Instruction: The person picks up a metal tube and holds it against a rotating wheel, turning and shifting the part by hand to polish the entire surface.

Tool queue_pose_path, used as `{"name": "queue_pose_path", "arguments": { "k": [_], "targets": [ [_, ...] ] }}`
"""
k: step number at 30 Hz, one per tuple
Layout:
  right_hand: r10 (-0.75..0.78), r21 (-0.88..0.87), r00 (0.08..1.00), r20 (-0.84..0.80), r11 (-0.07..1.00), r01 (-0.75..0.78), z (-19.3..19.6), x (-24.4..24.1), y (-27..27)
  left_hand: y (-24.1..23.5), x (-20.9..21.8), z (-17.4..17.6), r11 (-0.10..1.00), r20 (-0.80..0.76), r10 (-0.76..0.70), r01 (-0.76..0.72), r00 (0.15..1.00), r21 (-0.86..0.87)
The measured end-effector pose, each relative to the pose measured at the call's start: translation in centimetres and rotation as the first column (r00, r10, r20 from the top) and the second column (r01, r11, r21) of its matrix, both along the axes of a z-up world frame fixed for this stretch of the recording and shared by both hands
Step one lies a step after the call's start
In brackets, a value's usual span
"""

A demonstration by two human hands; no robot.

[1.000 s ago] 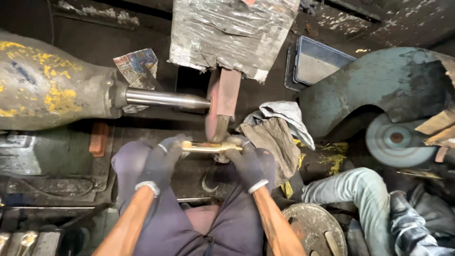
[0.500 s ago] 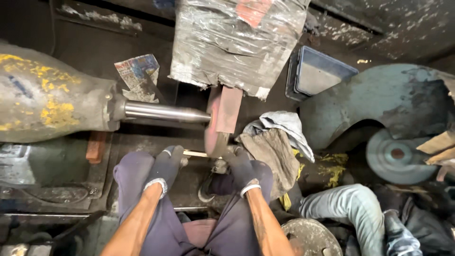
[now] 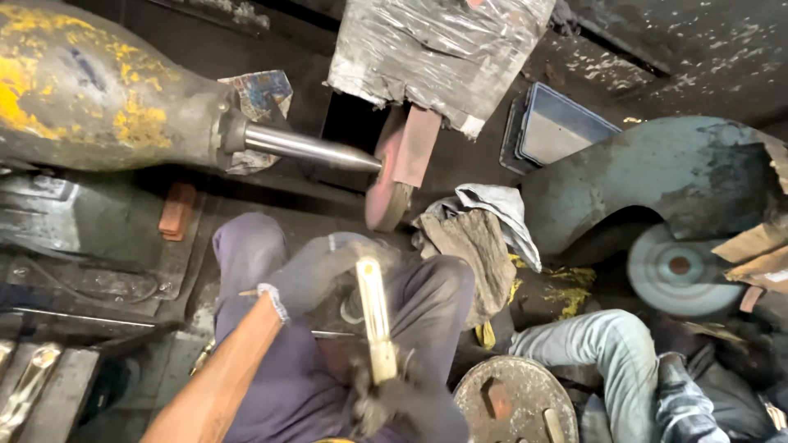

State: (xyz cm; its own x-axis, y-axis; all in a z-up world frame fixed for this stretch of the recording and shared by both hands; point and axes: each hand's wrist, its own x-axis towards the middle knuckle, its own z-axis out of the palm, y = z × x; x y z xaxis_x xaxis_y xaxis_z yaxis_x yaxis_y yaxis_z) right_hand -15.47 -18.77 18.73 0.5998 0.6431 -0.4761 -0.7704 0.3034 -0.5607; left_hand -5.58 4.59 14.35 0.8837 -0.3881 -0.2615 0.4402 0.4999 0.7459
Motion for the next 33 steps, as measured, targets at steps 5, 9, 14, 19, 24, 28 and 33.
{"name": "queue_pose_path", "arguments": {
  "k": [5, 9, 14, 19, 24, 28, 33],
  "targets": [
    [-0.161, -0.078, 0.987, -0.009, 0.984, 0.16, 0.7, -3.1, 1.7, -0.9, -0.8, 3.3, 0.986, 0.134, -0.022, 0.0, 0.991, 0.166],
    [-0.193, 0.023, 0.979, 0.071, 0.981, 0.191, 0.5, -3.9, 2.5, -1.1, -1.4, 2.9, 0.998, -0.119, 0.041, -0.034, 0.992, 0.06],
    [-0.187, 0.018, 0.973, 0.132, 0.982, 0.186, -0.3, -4.4, 3.1, 1.1, -4.6, 0.3, 0.973, 0.143, 0.228, -0.23, 0.963, 0.004],
    [-0.151, -0.101, 0.963, 0.222, 0.979, 0.177, -0.4, -4.1, 3.8, 4.0, -9.0, 3.0, 0.639, 0.68, -0.102, -0.476, 0.726, 0.604],
    [0.007, -0.495, 0.957, 0.29, 0.857, 0.143, -0.5, -3.0, 6.7, 4.7, -11.9, 8.8, 0.29, 0.123, -0.356, -0.016, 0.927, 0.957],
    [0.529, -0.761, 0.694, 0.489, 0.647, 0.043, 0.0, -2.1, 9.2, 4.7, -14.3, 8.5, 0.579, 0.136, 0.279, -0.28, 0.951, 0.766],
    [0.724, -0.746, 0.479, 0.496, 0.638, -0.192, -2.6, -0.7, 9.9, 10.3, -20.8, 1.5, 0.653, -0.097, 0.559, -0.366, 0.823, 0.663]
  ]
}}
